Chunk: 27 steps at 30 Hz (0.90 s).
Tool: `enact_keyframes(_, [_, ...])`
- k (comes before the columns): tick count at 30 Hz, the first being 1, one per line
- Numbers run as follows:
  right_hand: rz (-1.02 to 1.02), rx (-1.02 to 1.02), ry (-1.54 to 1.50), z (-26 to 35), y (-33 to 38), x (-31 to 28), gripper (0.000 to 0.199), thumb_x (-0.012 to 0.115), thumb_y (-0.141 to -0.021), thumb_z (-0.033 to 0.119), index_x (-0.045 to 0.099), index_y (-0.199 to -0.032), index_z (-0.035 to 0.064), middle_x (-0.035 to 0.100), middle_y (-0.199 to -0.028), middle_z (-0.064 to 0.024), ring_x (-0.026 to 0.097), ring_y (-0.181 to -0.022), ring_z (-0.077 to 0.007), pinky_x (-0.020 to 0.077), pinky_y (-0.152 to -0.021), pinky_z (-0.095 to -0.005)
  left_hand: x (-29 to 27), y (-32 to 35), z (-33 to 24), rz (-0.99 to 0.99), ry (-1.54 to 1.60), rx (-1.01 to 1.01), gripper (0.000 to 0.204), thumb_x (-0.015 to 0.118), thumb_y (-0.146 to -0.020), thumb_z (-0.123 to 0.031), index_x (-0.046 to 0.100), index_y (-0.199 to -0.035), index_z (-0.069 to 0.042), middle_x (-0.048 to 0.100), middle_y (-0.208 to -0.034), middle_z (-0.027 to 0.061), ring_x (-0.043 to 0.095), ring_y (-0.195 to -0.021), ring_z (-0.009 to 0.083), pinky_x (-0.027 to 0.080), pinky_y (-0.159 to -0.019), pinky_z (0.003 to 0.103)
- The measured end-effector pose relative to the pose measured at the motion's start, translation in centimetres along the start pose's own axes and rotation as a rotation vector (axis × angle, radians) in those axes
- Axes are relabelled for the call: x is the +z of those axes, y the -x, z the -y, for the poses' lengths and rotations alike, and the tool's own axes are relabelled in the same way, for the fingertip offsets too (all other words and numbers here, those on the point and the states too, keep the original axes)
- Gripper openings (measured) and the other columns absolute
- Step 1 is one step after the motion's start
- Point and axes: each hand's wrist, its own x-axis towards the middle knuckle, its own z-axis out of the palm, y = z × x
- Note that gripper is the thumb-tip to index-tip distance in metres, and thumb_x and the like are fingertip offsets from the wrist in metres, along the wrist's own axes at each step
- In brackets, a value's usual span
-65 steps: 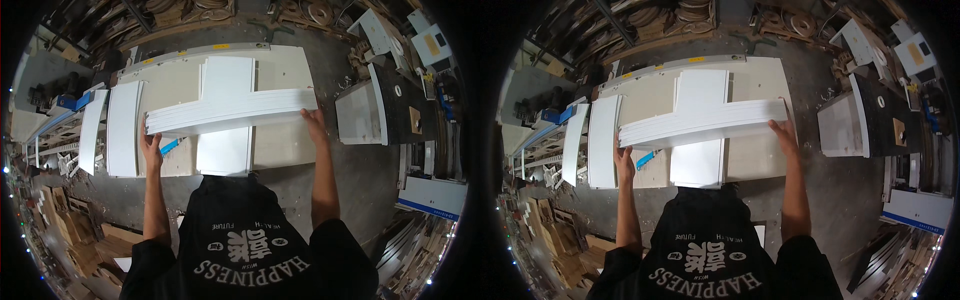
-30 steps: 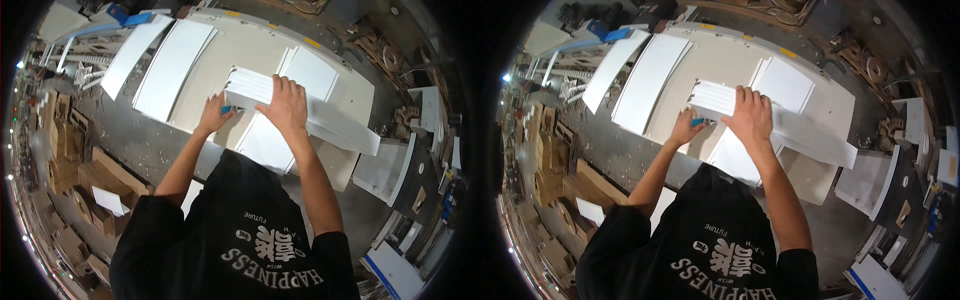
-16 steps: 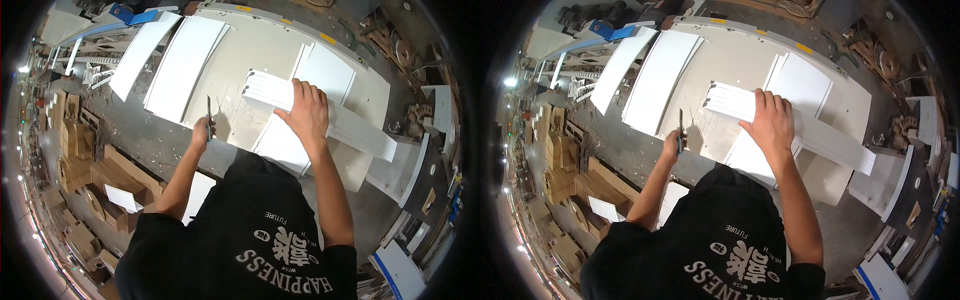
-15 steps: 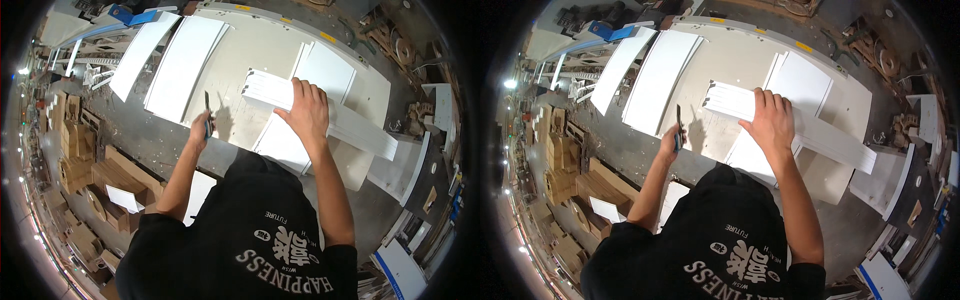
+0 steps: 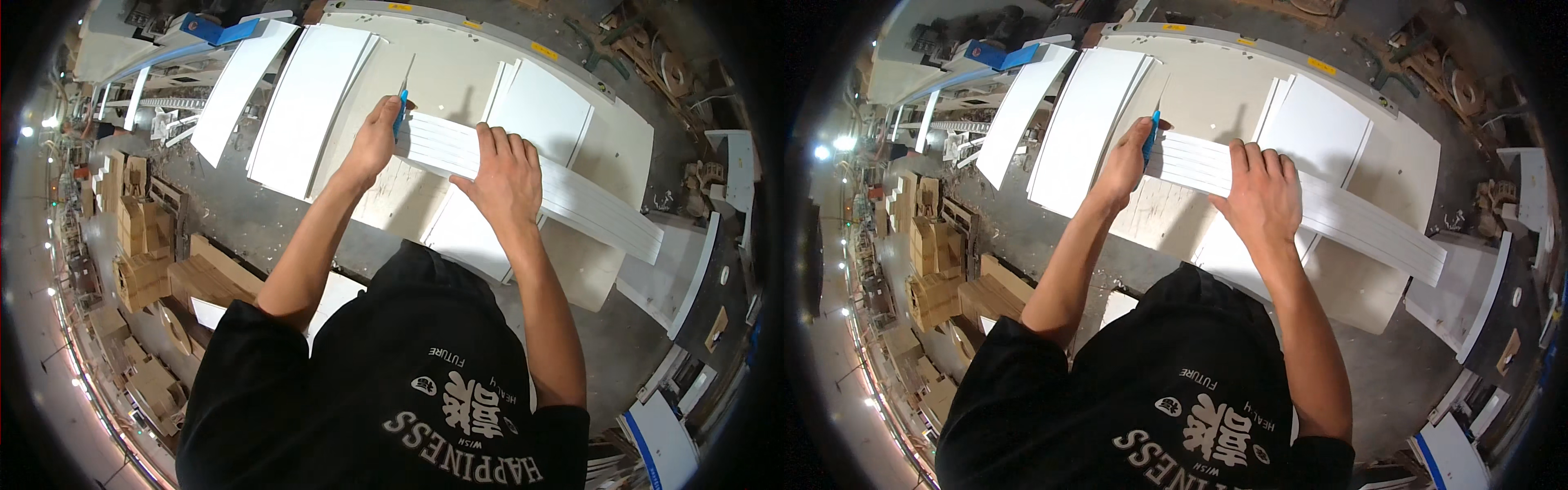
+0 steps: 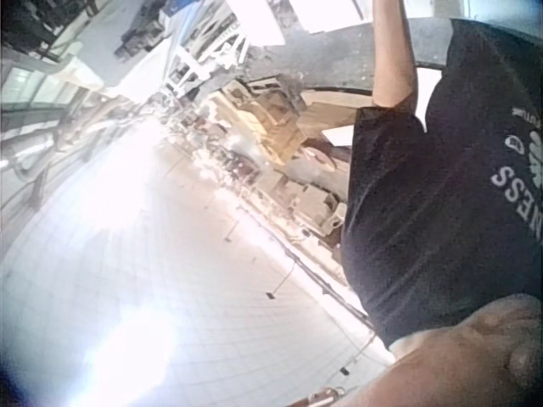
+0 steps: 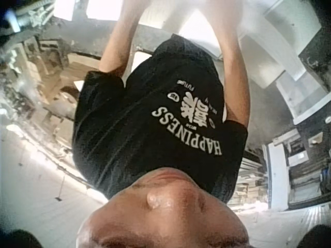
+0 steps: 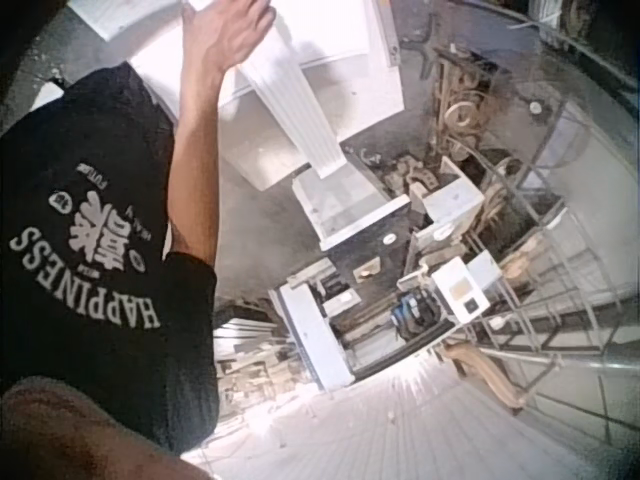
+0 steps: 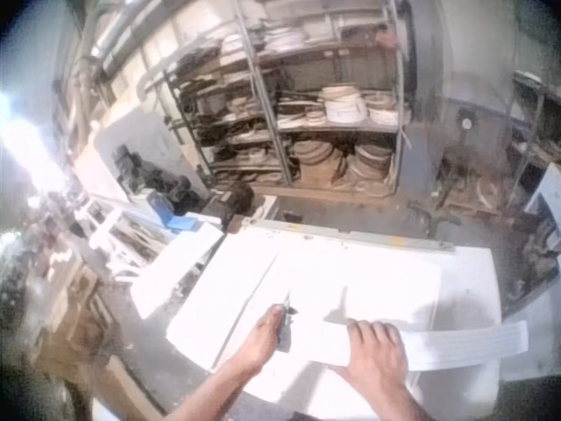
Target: The recorder is using a utility knife to trim or scrape the edges of white wooden furniture panels in a workshop environment.
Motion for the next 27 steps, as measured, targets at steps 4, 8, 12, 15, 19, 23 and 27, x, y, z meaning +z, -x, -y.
enact_keyframes(4, [0.003, 0.009, -0.038, -0.1, 0.1, 0.1, 0.083, 0.097, -0.071, 0.039, 0.060, -0.139, 0.0066, 0.067, -0.124, -0.0049, 0.063, -0.114, -0.0237, 0.0474, -0.105, -0.0402, 1.8, 0.9, -0.5, -0.136, -0.156, 0.008, 0.049, 0.037, -0.119, -0.044, 0.063, -0.126, -0.003, 0.071, -0.114, 0.0152, 0.068, -0.103, 0.0269, 0.051, -0.092, 0.041])
enact_keyframes(8, [-0.050, -0.014, -0.049, -0.5, 0.0, 0.1, 0.081, 0.097, -0.071, 0.037, 0.061, -0.137, 0.0071, 0.066, -0.123, -0.0039, 0.063, -0.113, -0.0230, 0.0475, -0.104, -0.0397, 4.5, 2.1, -2.7, -0.320, -0.729, 0.158, 0.035, 0.043, -0.115, -0.033, 0.055, -0.118, 0.000, 0.067, -0.112, 0.0286, 0.072, -0.096, 0.0499, 0.056, -0.079, 0.061])
enact_keyframes(12, [-0.004, -0.004, -0.056, -0.6, 0.0, -0.3, 0.080, 0.096, -0.073, 0.037, 0.061, -0.138, 0.0072, 0.066, -0.124, -0.0036, 0.063, -0.113, -0.0228, 0.0473, -0.104, -0.0388, 5.5, 2.0, -3.2, -0.423, -0.834, 0.176, 0.034, 0.043, -0.116, -0.033, 0.055, -0.120, -0.002, 0.065, -0.108, 0.0303, 0.070, -0.092, 0.0529, 0.056, -0.080, 0.061])
enact_keyframes(15, [-0.005, -0.001, -0.053, -0.7, 0.0, -0.1, 0.082, 0.096, -0.072, 0.039, 0.061, -0.139, 0.0076, 0.067, -0.125, -0.0038, 0.063, -0.115, -0.0231, 0.0470, -0.106, -0.0391, 5.3, 1.9, -2.4, -0.426, -0.794, 0.175, 0.040, 0.041, -0.117, -0.038, 0.057, -0.124, -0.001, 0.065, -0.109, 0.0310, 0.070, -0.095, 0.0521, 0.056, -0.082, 0.058])
enact_keyframes(19, [-0.006, 0.011, -0.045, -0.4, 0.2, -0.2, 0.083, 0.097, -0.072, 0.042, 0.061, -0.139, 0.0080, 0.068, -0.127, -0.0050, 0.063, -0.118, -0.0244, 0.0463, -0.109, -0.0403, 1.5, 0.8, 1.5, -0.242, -0.277, 0.248, 0.052, 0.045, -0.116, -0.047, 0.064, -0.125, 0.001, 0.068, -0.104, 0.0167, 0.070, -0.091, 0.0330, 0.056, -0.078, 0.045])
enact_keyframes(23, [0.040, 0.013, -0.038, -0.2, 0.3, -0.4, 0.087, 0.096, -0.074, 0.045, 0.060, -0.143, 0.0065, 0.068, -0.129, -0.0071, 0.063, -0.120, -0.0251, 0.0458, -0.111, -0.0404, -0.9, 4.1, 0.9, -0.088, 0.230, -0.023, 0.057, 0.048, -0.115, -0.053, 0.072, -0.127, -0.002, 0.062, -0.092, 0.0015, 0.051, -0.074, 0.0099, 0.046, -0.067, 0.028])
enact_keyframes(27, [0.073, 0.020, 0.001, 0.0, 0.1, -0.8, 0.090, 0.095, -0.076, 0.046, 0.058, -0.147, 0.0056, 0.067, -0.130, -0.0077, 0.062, -0.121, -0.0248, 0.0453, -0.111, -0.0400, -1.5, 6.3, 2.3, -0.144, 0.446, 0.068, 0.049, 0.047, -0.116, -0.047, 0.068, -0.126, -0.004, 0.059, -0.089, 0.0008, 0.052, -0.071, 0.0104, 0.046, -0.065, 0.028])
